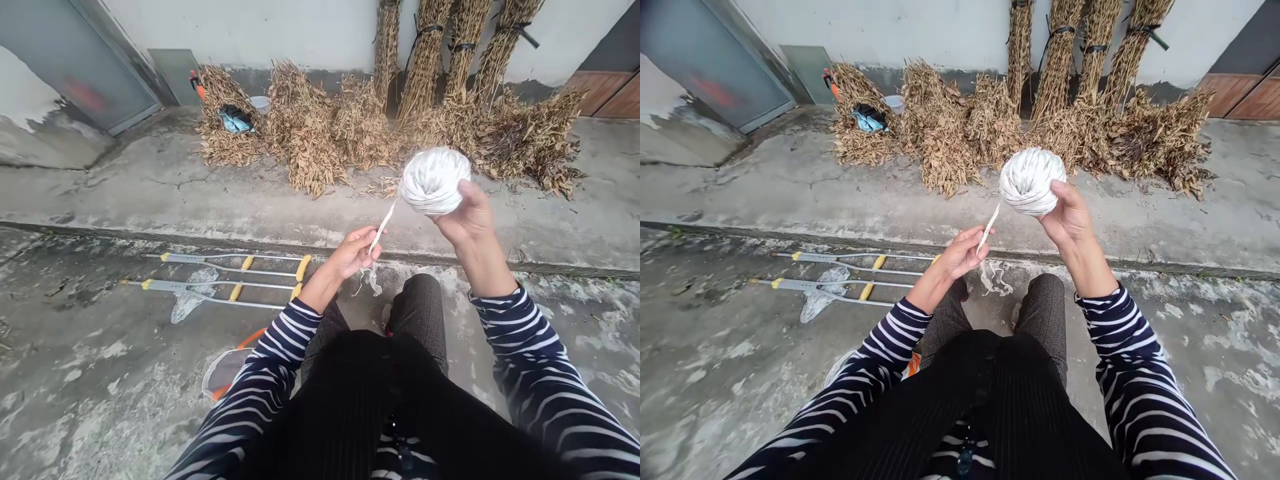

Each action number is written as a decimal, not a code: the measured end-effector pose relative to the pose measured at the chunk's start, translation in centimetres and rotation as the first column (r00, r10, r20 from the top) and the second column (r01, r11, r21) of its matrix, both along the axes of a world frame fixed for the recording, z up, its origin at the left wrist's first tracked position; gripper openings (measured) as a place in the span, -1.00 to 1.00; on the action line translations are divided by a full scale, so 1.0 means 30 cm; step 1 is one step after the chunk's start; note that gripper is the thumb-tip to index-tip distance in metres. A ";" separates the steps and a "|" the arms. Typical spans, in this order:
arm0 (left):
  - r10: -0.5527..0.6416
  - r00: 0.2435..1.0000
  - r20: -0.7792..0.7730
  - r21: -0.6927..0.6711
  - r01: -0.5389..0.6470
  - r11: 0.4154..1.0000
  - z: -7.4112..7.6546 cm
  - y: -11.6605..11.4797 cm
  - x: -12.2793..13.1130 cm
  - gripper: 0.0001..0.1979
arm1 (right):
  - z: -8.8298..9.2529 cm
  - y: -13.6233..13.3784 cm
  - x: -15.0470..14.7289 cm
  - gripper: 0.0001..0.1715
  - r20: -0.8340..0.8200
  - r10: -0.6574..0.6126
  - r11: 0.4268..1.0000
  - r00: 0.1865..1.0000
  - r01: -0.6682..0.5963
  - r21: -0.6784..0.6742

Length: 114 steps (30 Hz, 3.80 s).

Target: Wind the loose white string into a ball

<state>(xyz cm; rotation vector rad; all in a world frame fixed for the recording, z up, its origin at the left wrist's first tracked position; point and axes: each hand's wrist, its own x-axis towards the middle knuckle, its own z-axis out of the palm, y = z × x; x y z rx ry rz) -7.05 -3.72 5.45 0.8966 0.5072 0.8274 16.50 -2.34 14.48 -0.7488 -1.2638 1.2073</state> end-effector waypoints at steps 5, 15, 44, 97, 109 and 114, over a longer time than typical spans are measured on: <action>-0.014 0.999 0.032 -0.016 0.015 1.000 -0.003 -0.029 -0.007 -0.42 | -0.023 -0.003 0.012 -0.07 -0.054 0.004 0.999 0.999 -0.006 -0.038; 0.266 0.957 -0.119 0.106 -0.254 0.961 0.012 -0.061 0.048 -0.59 | -0.026 0.003 -0.020 0.18 0.165 -0.144 0.988 0.976 0.133 0.073; 0.148 0.978 -0.145 0.060 -0.140 0.988 0.214 0.040 -0.019 -0.71 | -0.316 -0.054 -0.076 0.07 0.577 0.203 0.978 0.791 -0.194 -0.077; -0.034 0.946 -0.323 0.303 0.138 0.943 -0.026 0.048 -0.029 -0.43 | -0.212 -0.226 -0.068 -0.03 0.040 0.230 0.944 0.972 -0.213 -0.251; 0.267 0.858 -0.439 0.357 -0.107 0.928 -0.277 -0.102 0.031 -0.89 | -0.329 -0.352 -0.061 -0.02 0.306 0.192 0.954 0.932 -0.103 -0.282; 0.150 0.881 -0.448 0.181 -0.075 0.981 -0.338 -0.145 0.060 -0.93 | -0.368 -0.287 -0.036 -0.04 0.339 0.061 0.976 0.939 0.015 -0.215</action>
